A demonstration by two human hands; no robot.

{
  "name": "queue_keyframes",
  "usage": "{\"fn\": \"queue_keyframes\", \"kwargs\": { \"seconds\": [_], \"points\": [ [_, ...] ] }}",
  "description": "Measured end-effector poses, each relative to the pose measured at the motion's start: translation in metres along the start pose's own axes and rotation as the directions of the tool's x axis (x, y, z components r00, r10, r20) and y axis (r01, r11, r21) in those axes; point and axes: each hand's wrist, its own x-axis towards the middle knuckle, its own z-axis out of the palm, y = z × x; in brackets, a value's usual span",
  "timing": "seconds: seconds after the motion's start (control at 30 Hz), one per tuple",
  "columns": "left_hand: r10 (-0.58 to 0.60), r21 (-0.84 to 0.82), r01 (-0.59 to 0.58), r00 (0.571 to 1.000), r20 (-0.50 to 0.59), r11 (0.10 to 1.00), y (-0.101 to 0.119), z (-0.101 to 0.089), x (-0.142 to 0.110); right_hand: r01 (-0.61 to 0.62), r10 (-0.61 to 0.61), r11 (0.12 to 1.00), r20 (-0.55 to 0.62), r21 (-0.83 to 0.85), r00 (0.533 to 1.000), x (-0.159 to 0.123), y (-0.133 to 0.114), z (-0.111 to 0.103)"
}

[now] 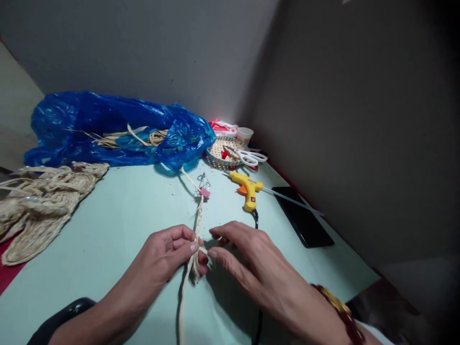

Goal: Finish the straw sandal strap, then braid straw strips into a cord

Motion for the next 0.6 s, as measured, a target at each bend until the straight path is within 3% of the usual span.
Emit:
{"fn": "queue_keyframes", "kwargs": {
  "seconds": [0.1,0.17,0.37,0.5,0.6],
  "points": [
    [0.042,0.034,-0.043,0.999,0.014,0.999,0.0,-0.001,0.002,-0.088,0.002,0.947,0.268,0.309,0.963,0.022,0.01,0.003],
    [0.067,0.072,-0.067,0.998,-0.003,0.995,-0.001,-0.001,0.002,-0.133,-0.026,0.892,0.342,0.432,0.939,0.033,0.017,0.008],
    [0.062,0.051,-0.059,0.996,-0.062,0.997,-0.006,0.001,-0.001,-0.207,-0.038,0.792,0.385,0.574,0.922,0.039,0.026,0.015],
    [0.053,0.055,-0.047,0.991,-0.125,0.997,-0.009,0.004,-0.004,-0.186,-0.06,0.684,0.308,0.706,0.949,0.038,0.026,0.023],
    [0.102,0.105,-0.088,0.985,-0.141,0.991,-0.015,0.006,-0.005,-0.2,0.04,0.722,0.249,0.662,0.968,0.034,0.024,0.029]
  ]
}}
